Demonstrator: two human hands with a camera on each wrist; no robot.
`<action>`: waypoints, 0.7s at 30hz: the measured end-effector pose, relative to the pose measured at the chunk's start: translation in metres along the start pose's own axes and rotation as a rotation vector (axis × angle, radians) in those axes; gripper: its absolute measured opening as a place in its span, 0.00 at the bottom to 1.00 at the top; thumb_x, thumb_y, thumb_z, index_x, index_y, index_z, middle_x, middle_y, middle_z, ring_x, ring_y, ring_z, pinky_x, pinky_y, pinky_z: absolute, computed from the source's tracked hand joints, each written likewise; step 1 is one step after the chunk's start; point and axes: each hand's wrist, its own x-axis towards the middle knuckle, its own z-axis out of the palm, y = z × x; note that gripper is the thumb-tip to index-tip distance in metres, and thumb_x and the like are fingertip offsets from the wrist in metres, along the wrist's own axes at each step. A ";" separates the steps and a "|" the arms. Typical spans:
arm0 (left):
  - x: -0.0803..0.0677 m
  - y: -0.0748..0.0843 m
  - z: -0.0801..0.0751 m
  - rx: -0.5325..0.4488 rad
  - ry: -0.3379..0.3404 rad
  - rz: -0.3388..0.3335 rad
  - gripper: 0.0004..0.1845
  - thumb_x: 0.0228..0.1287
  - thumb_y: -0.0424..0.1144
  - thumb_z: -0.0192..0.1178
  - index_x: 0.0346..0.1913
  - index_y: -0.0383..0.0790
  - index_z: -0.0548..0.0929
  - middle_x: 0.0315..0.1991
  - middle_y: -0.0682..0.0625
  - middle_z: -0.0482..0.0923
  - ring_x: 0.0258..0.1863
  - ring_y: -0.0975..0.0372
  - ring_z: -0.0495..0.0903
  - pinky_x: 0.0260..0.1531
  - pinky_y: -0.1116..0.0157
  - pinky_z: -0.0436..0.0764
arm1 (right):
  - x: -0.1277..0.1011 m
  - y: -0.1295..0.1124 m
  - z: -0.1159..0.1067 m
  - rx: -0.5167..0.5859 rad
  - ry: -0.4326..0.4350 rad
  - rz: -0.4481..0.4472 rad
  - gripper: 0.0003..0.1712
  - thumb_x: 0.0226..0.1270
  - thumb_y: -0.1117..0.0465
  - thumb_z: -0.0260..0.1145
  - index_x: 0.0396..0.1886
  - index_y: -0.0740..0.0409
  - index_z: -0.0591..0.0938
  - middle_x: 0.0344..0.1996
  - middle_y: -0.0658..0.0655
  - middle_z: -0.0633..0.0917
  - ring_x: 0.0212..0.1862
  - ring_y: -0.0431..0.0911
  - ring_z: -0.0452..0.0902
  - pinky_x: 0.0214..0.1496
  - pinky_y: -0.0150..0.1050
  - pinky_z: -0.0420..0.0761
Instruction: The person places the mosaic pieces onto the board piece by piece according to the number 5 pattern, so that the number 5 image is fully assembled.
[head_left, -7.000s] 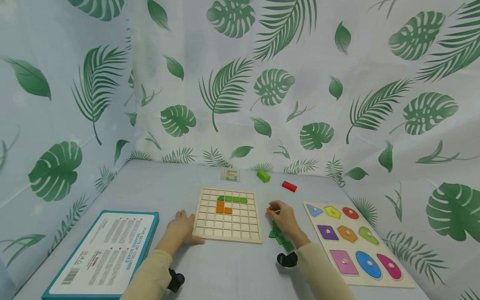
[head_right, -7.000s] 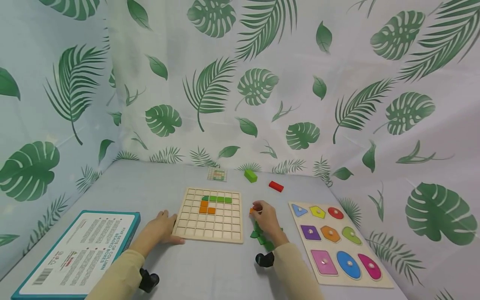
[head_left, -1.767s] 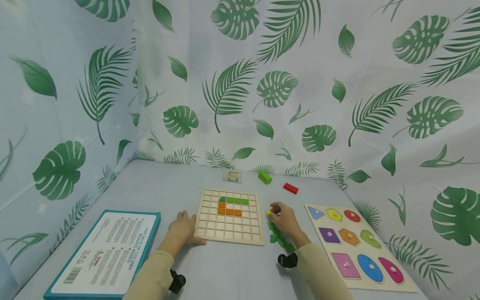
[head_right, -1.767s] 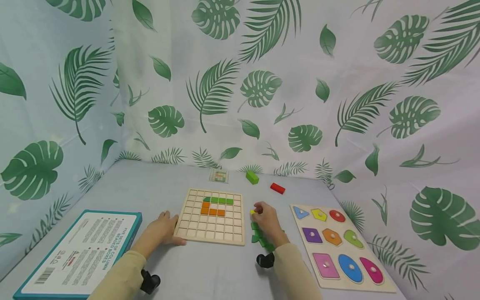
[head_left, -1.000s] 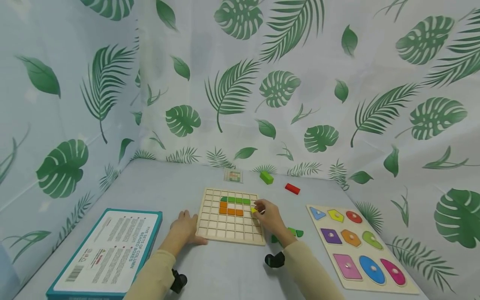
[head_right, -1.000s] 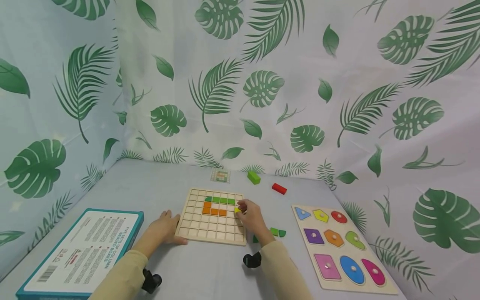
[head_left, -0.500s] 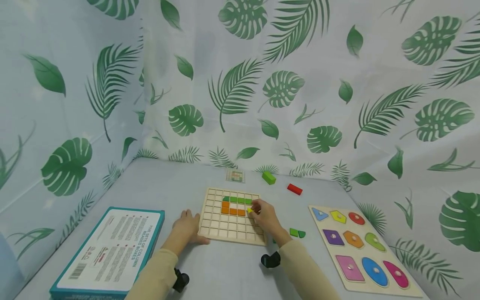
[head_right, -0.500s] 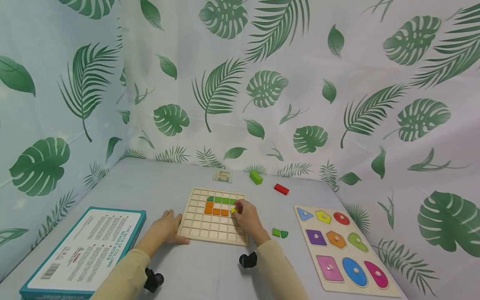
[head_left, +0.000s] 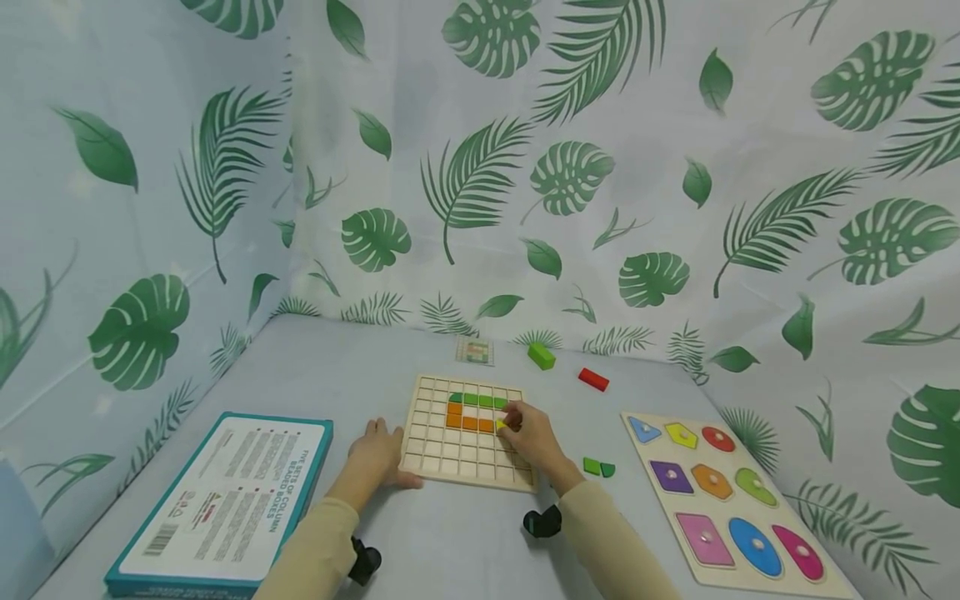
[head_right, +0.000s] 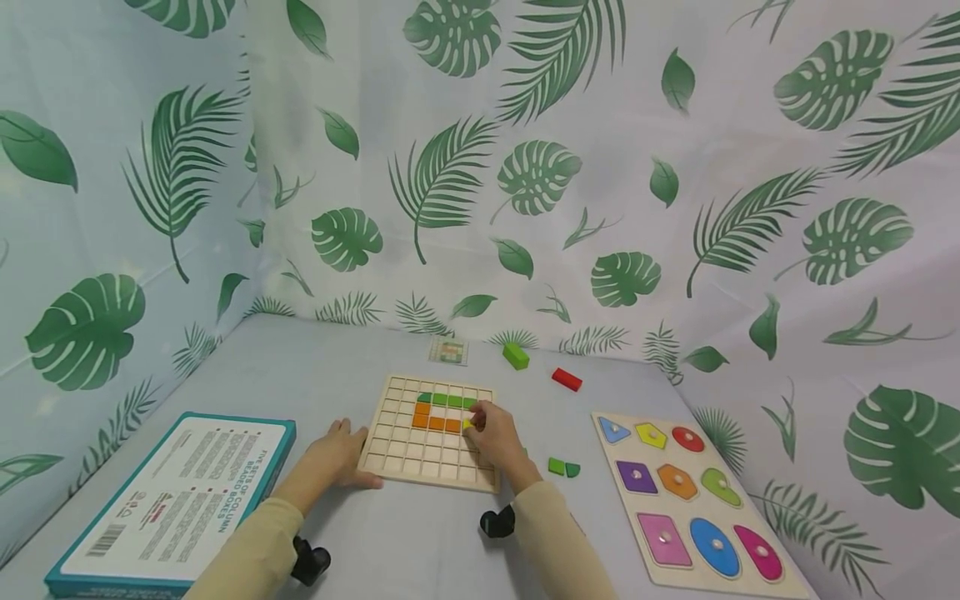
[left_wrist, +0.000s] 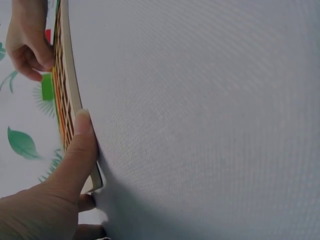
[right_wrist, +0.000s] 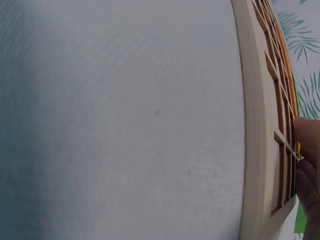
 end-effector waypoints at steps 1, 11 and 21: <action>0.000 0.000 0.000 0.000 0.001 0.002 0.50 0.40 0.65 0.70 0.59 0.29 0.73 0.57 0.27 0.67 0.60 0.41 0.66 0.49 0.50 0.76 | 0.000 0.000 0.000 -0.003 -0.003 0.002 0.18 0.55 0.68 0.71 0.46 0.63 0.79 0.30 0.52 0.80 0.33 0.41 0.74 0.37 0.37 0.78; 0.002 -0.001 0.002 -0.005 -0.016 0.006 0.50 0.42 0.66 0.69 0.61 0.29 0.71 0.59 0.26 0.64 0.62 0.40 0.63 0.51 0.48 0.74 | -0.003 0.000 -0.003 0.029 -0.010 0.037 0.18 0.56 0.68 0.69 0.48 0.63 0.79 0.33 0.52 0.81 0.35 0.42 0.75 0.41 0.39 0.78; -0.001 0.000 -0.002 -0.006 -0.025 0.011 0.49 0.43 0.65 0.69 0.60 0.29 0.72 0.57 0.26 0.65 0.60 0.40 0.65 0.49 0.49 0.75 | -0.012 0.019 -0.024 0.056 0.043 0.078 0.14 0.60 0.66 0.68 0.46 0.63 0.80 0.33 0.52 0.82 0.37 0.44 0.78 0.43 0.41 0.79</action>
